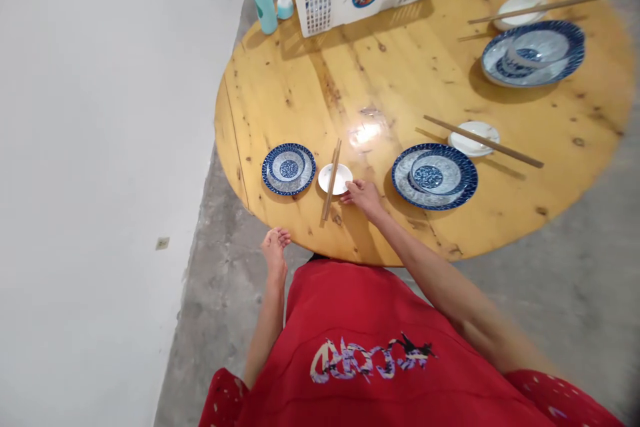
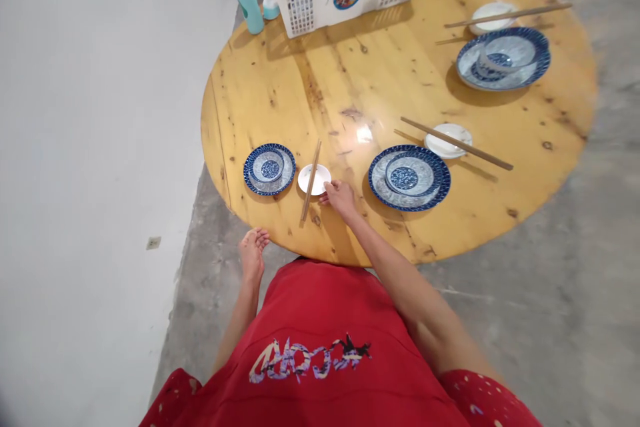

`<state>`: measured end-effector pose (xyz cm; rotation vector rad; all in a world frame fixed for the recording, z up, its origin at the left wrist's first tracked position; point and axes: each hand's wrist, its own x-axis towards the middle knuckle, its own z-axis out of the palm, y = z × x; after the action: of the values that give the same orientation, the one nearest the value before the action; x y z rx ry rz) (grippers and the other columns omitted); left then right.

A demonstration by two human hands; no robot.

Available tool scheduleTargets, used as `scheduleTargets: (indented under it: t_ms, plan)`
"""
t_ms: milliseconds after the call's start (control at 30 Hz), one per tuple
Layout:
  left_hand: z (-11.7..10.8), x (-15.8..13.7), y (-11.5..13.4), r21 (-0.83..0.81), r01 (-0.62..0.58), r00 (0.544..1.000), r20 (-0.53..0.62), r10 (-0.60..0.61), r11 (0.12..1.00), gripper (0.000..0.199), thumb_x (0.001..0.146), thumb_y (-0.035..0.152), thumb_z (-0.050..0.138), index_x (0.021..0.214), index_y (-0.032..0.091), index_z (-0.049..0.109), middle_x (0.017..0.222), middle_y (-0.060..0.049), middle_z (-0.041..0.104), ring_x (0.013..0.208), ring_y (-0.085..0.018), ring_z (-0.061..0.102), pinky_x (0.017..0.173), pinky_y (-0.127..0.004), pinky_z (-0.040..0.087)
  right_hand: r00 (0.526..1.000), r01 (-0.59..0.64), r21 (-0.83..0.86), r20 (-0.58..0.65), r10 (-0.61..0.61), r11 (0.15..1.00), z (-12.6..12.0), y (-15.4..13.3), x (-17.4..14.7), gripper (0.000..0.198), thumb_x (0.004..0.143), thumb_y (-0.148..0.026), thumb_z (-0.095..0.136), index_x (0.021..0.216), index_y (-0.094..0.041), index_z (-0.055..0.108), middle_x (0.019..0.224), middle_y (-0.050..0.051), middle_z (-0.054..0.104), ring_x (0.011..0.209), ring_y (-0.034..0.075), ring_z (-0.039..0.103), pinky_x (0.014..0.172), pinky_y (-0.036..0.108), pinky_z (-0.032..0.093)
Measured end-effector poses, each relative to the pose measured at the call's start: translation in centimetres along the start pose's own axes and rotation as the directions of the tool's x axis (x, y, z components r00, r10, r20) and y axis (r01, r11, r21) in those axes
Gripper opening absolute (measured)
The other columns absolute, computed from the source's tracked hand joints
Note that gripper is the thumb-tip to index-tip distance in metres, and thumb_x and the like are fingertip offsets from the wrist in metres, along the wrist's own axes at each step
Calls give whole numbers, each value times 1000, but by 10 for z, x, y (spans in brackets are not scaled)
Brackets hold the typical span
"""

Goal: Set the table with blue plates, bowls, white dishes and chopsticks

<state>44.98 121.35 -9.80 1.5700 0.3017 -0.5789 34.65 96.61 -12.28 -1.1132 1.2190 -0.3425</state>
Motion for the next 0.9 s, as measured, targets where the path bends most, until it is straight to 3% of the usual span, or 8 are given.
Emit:
scheduleTargets:
  t_ms: [133,233,367,533,633,900]
  plan:
    - [-18,4,-5,4,13,999,-48,-13,1000,22,77,33,66,87,13,68,75,-5,72,63,-13,68,64,-24,49,1000,4,-12,-29,-5,1000,4,-3,2,11,92,-12,56,82,-17,58,55,0,63,51,15,65,48,20,54]
    - [-19,7,-3,42,-9,999,-50,11,999,17,81,28,64,86,13,68,74,-5,72,62,-13,67,62,-23,48,999,6,-24,-46,-7,1000,5,-5,2,12,89,-8,55,81,-16,58,54,0,63,50,15,65,47,20,54]
    - [8,10,-1,129,-40,989,145,21,991,12,86,26,67,81,15,70,71,-4,70,61,-12,64,59,-21,46,998,2,-41,-56,-4,999,4,-3,2,11,86,-6,56,82,-16,59,56,1,65,51,15,66,48,20,55]
    - [55,17,-7,249,-17,902,423,-92,968,21,89,31,70,75,16,69,75,-8,70,64,-14,63,59,-23,46,999,-11,-71,-47,8,997,6,4,-3,11,84,-7,57,79,-17,59,58,2,66,53,16,68,49,22,56]
    - [66,22,-12,291,3,874,464,-144,957,29,89,40,70,74,16,68,78,-10,72,66,-15,64,59,-23,46,999,-12,-74,-40,9,997,10,10,-11,10,84,-9,57,80,-18,59,60,3,67,56,17,69,50,22,57]
    - [60,17,-18,299,78,807,541,-237,951,44,82,58,75,76,15,69,78,-10,73,66,-15,67,59,-23,49,998,-15,-62,-62,11,998,17,20,-19,7,83,-14,57,85,-18,62,64,4,69,59,19,70,53,25,59]
